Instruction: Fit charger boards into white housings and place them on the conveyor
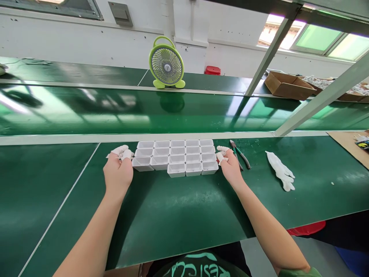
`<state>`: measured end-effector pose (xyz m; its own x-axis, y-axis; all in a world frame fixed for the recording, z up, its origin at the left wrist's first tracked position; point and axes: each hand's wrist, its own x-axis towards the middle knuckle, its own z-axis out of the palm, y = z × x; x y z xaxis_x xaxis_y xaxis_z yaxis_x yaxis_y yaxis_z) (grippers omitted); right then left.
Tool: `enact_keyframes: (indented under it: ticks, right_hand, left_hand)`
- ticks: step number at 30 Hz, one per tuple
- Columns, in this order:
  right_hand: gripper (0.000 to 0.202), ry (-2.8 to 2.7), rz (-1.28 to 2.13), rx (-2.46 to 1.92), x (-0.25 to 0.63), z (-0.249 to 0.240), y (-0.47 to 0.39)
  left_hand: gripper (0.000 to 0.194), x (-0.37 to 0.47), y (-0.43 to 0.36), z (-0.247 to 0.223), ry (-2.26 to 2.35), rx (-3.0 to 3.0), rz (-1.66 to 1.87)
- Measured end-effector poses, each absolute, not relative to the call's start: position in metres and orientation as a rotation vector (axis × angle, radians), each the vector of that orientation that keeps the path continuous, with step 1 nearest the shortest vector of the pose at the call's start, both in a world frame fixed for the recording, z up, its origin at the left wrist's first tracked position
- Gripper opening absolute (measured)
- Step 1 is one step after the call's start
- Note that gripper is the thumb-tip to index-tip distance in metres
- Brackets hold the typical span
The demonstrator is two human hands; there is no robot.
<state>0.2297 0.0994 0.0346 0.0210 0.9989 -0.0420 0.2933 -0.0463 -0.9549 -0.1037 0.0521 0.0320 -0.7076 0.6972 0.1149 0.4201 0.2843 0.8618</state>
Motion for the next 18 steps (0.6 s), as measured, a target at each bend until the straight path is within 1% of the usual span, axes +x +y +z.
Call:
enact_keyframes:
  ticks: [6, 18]
  right_hand:
    - [0.045, -1.322, 1.108, -1.399, 0.2306, 0.0335, 0.0988]
    - [0.045, -1.348, 1.046, -1.442, 0.23, 0.0363, 0.0993]
  left_hand:
    - [0.04, -0.102, 0.0519, 0.0354, 2.3, 1.013, 1.392]
    - [0.041, -0.1059, 0.0534, 0.0281, 2.298, 1.085, 1.405]
